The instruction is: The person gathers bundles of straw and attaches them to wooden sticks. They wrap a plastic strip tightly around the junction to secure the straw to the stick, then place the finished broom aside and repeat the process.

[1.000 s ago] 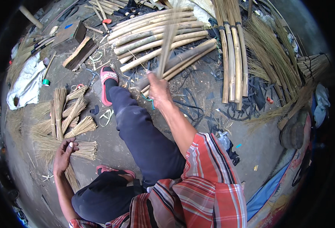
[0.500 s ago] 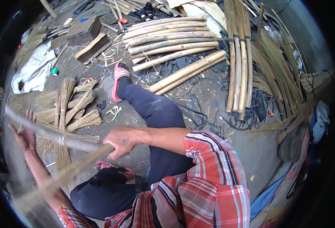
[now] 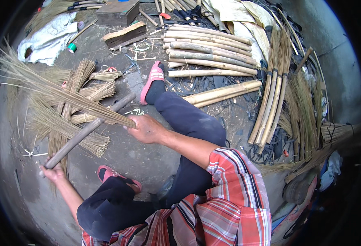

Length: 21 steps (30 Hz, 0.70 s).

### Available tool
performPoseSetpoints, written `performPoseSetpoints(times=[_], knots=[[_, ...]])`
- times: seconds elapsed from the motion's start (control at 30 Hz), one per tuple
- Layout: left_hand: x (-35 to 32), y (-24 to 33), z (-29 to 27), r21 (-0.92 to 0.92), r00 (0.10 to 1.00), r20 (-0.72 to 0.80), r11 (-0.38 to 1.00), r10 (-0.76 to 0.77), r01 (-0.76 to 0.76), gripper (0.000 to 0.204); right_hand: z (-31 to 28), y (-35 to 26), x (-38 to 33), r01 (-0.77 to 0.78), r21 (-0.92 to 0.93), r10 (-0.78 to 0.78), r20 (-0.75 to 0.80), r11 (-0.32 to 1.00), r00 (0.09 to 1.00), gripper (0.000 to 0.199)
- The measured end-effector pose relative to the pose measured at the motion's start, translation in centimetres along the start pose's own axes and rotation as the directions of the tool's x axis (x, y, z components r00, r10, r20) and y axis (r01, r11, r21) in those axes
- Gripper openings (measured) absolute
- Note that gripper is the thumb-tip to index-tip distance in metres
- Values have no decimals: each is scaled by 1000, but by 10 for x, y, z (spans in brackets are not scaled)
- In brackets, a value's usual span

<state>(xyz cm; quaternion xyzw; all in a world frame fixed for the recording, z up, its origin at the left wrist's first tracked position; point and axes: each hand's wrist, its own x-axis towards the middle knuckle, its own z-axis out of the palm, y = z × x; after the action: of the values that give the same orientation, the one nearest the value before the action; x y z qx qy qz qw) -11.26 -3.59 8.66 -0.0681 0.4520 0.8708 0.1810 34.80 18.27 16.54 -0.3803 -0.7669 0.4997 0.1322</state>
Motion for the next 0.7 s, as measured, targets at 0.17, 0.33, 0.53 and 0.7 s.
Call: performPoseSetpoints(times=[0.17,0.33,0.53,0.7], knots=[[-54,-54,2,-86,978,-200,996,-52,35,62,33,-12,32,54,-61,-54,-6,997,999,26],[-56,-24,-22,-237,984,-174,972,-38,-4,37,97,-34,85,271,-108,-262,96,956,960,27],[-68,-26,-22,-362,993,-76,925,94,-115,37,201,-104,140,500,-199,-456,229,843,860,30],[-96,-14,9,-320,970,-6,919,243,-232,56,277,-153,147,694,-170,-630,313,700,711,49]])
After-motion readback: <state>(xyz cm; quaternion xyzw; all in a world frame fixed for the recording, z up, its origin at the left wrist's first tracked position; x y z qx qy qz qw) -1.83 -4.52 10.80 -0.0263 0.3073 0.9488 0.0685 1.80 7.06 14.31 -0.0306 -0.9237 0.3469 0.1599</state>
